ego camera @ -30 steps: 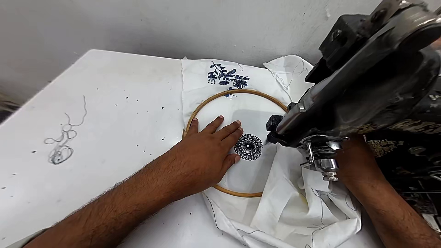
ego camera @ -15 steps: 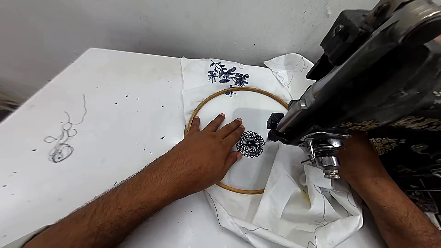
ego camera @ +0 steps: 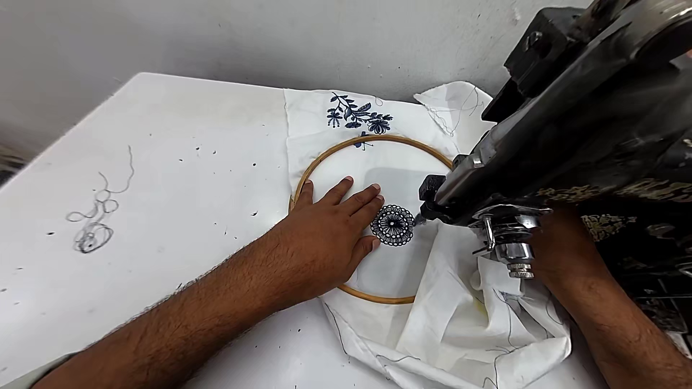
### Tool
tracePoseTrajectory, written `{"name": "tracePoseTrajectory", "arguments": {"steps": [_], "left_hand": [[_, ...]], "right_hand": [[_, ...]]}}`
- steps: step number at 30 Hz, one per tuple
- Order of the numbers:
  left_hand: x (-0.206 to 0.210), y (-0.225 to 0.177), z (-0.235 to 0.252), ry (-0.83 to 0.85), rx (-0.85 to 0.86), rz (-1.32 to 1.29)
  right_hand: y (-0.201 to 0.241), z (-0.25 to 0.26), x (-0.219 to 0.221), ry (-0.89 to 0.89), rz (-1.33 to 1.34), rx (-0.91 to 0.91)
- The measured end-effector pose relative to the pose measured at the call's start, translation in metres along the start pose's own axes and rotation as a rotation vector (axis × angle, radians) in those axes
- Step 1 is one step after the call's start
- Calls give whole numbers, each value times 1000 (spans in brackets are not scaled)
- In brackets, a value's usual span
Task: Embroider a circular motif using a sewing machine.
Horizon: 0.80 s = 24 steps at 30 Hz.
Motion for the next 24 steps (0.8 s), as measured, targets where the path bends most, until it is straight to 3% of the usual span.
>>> {"name": "tracePoseTrajectory", "arguments": {"steps": [10, 16, 21, 24], "left_hand": [[3, 1, 4, -18, -13, -2], [0, 1, 1, 4, -4, 1], [4, 3, 4, -25, -13, -6], [4, 1, 4, -27, 1, -7]], "right_hand": [[-6, 3, 3, -70, 53, -80], [-3, -1, 3, -51, 69, -11], [-7, 1, 4, -81, 72, -115], [-5, 1, 0, -38, 35, -49]]}}
Point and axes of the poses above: each hand's wrist, its own z-axis towards the middle knuckle, its own x-axis out of the palm, y = z × x, the point moved 2 cm from there along z, towards the middle knuckle, and after that the axes turned 9 degrees about -y, right-handed, at the moved point
